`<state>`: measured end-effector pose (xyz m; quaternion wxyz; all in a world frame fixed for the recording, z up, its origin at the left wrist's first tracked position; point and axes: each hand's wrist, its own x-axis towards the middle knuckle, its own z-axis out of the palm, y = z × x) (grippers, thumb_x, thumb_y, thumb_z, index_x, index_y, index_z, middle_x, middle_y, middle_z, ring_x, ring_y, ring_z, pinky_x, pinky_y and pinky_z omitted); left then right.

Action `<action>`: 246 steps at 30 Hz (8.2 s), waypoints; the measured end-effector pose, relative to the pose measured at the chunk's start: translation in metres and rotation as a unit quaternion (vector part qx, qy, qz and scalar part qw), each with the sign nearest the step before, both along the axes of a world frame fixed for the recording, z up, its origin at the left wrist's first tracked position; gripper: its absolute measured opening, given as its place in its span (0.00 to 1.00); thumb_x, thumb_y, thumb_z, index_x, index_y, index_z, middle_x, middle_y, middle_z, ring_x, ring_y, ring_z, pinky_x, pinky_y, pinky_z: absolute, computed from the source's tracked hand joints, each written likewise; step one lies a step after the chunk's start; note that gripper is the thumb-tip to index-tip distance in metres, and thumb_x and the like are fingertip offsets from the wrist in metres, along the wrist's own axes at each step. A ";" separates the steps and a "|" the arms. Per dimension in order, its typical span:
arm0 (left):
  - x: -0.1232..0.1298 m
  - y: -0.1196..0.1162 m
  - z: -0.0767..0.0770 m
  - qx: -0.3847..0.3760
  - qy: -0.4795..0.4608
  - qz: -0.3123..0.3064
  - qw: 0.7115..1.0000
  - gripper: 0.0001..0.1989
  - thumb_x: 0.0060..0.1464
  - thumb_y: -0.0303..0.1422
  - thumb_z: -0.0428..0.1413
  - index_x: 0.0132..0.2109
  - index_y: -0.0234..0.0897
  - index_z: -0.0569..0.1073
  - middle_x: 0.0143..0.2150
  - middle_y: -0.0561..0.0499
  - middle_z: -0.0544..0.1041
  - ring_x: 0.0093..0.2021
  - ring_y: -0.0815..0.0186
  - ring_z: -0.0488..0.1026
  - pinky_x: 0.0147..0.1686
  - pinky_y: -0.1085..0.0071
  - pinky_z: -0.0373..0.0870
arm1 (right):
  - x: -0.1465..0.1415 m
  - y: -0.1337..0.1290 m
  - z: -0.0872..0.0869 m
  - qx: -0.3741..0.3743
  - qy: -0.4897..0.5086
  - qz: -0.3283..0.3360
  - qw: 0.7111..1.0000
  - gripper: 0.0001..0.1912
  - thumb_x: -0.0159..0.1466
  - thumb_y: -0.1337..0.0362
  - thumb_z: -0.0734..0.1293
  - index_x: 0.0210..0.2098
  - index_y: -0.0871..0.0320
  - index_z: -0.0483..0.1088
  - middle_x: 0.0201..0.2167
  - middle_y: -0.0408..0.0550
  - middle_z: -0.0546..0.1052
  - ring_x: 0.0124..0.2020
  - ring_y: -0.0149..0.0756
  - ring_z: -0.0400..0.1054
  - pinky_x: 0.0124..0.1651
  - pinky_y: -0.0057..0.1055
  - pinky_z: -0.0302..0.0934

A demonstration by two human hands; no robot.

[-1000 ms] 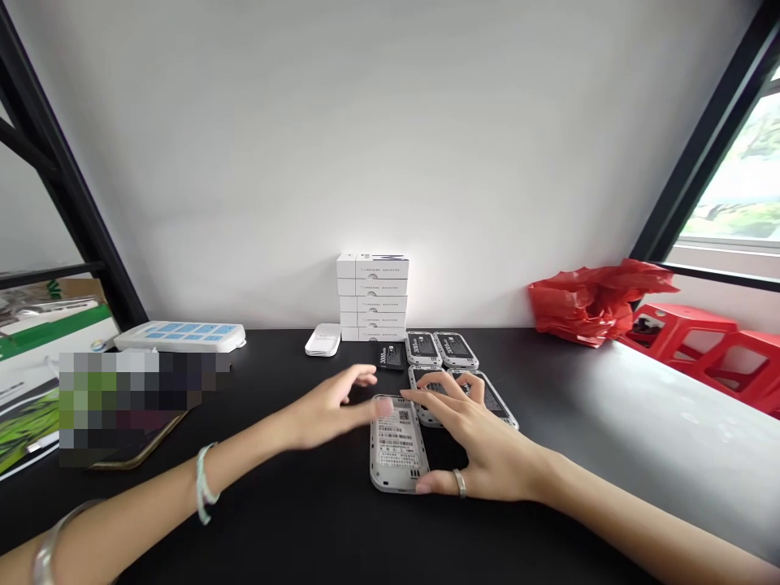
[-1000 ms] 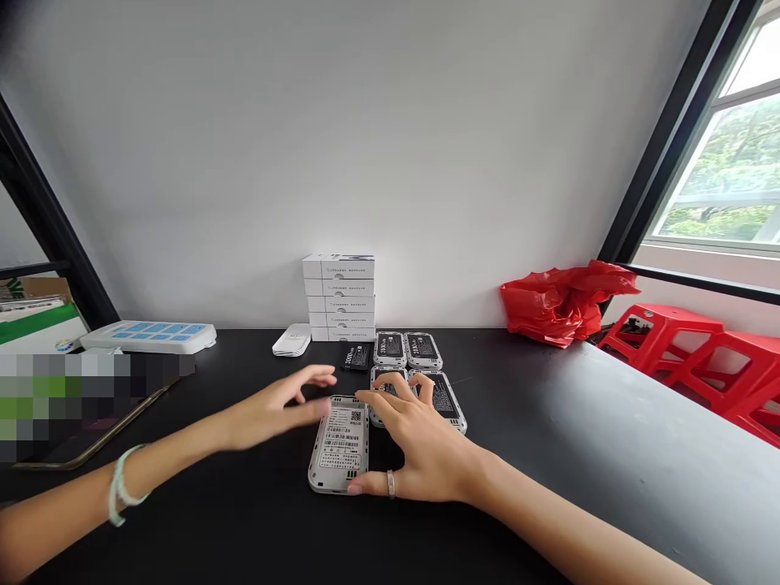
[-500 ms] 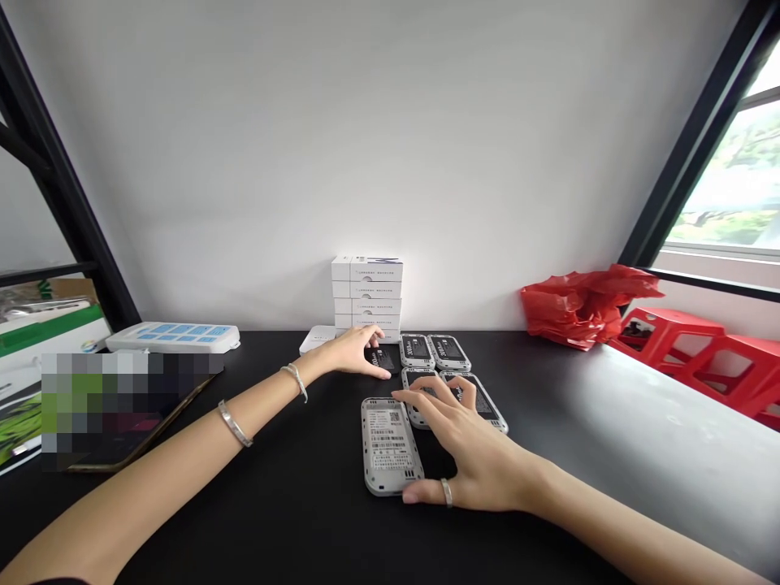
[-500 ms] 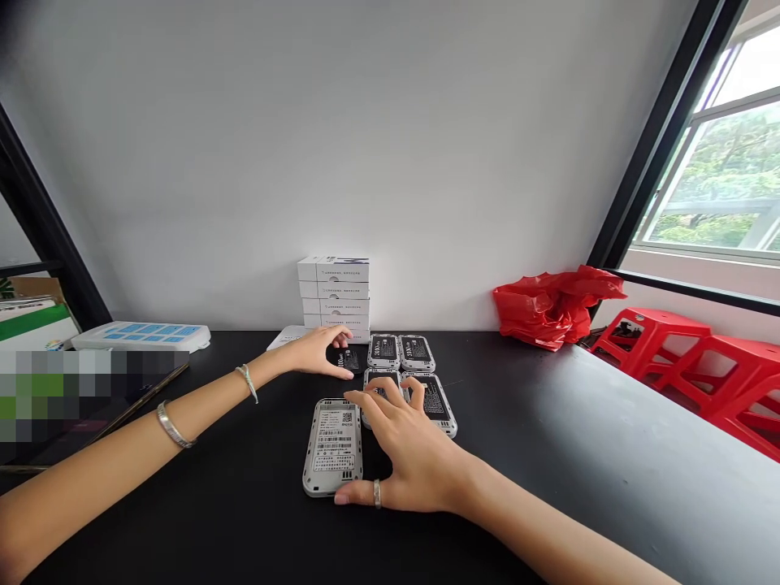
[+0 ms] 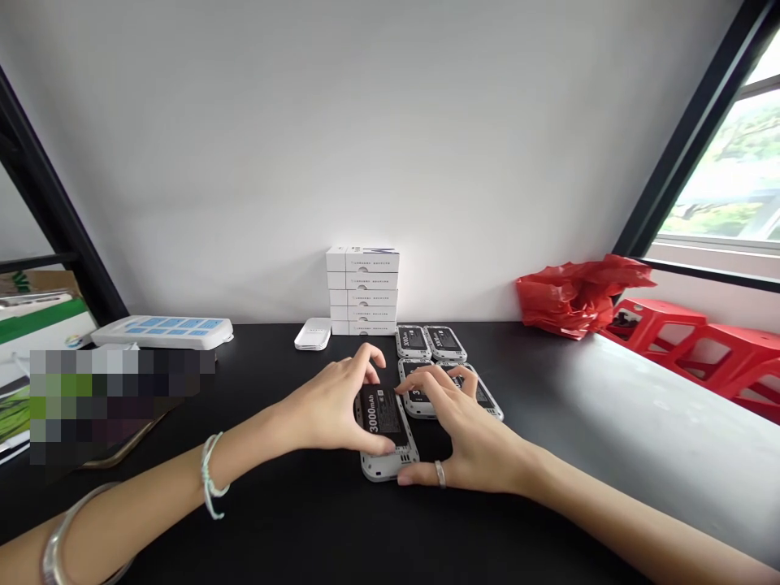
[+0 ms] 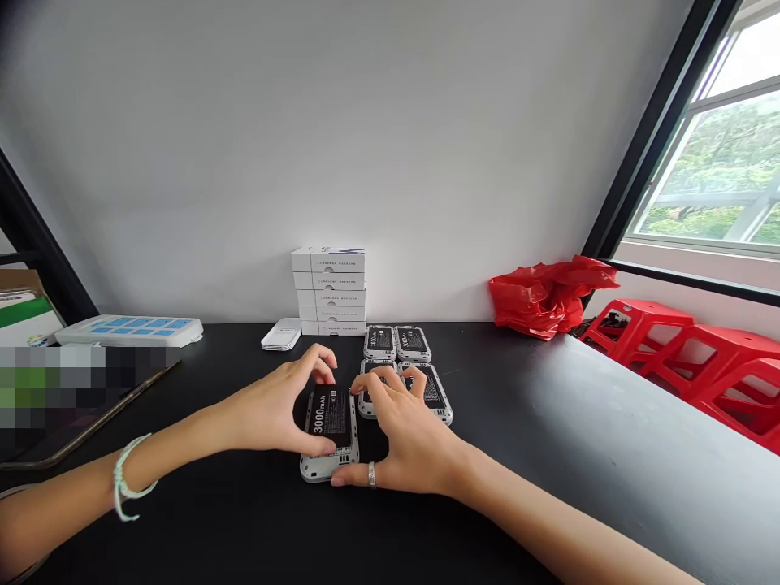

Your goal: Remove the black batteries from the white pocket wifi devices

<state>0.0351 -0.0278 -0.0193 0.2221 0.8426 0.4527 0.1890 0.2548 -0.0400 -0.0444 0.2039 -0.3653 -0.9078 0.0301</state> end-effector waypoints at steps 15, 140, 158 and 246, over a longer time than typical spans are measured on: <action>-0.016 -0.026 -0.015 -0.045 0.002 0.006 0.999 0.29 0.53 0.49 0.55 0.60 0.50 0.60 0.60 0.52 0.67 0.61 0.55 0.61 0.56 0.58 0.61 | -0.003 -0.001 0.001 -0.014 -0.013 0.019 1.000 0.37 0.54 0.42 0.67 0.54 0.55 0.52 0.52 0.58 0.66 0.53 0.53 0.61 0.55 0.57 0.44; -0.046 0.039 -0.039 0.093 0.061 0.093 0.989 0.36 0.45 0.60 0.53 0.57 0.46 0.64 0.65 0.49 0.60 0.59 0.41 0.58 0.52 0.49 0.60 | -0.037 0.135 0.027 -0.449 0.262 -0.062 0.852 0.21 0.52 0.70 0.73 0.38 0.54 0.57 0.26 0.39 0.73 0.31 0.32 0.74 0.40 0.30 0.70; -0.043 0.052 -0.044 0.207 0.073 0.144 0.965 0.16 0.58 0.46 0.50 0.50 0.44 0.63 0.46 0.52 0.76 0.40 0.58 0.70 0.49 0.58 0.60 | -0.038 0.147 0.005 -0.307 0.176 -0.149 0.923 0.16 0.51 0.62 0.74 0.25 0.56 0.60 0.17 0.36 0.65 0.21 0.27 0.61 0.24 0.23 0.55; -0.030 0.013 -0.037 0.034 -0.022 -0.026 0.999 0.53 0.29 0.56 0.65 0.61 0.40 0.58 0.61 0.41 0.60 0.61 0.45 0.57 0.59 0.52 0.58 | -0.015 0.103 0.045 -0.457 0.238 -0.044 0.856 0.25 0.46 0.68 0.76 0.37 0.56 0.59 0.19 0.33 0.69 0.25 0.30 0.71 0.38 0.34 0.70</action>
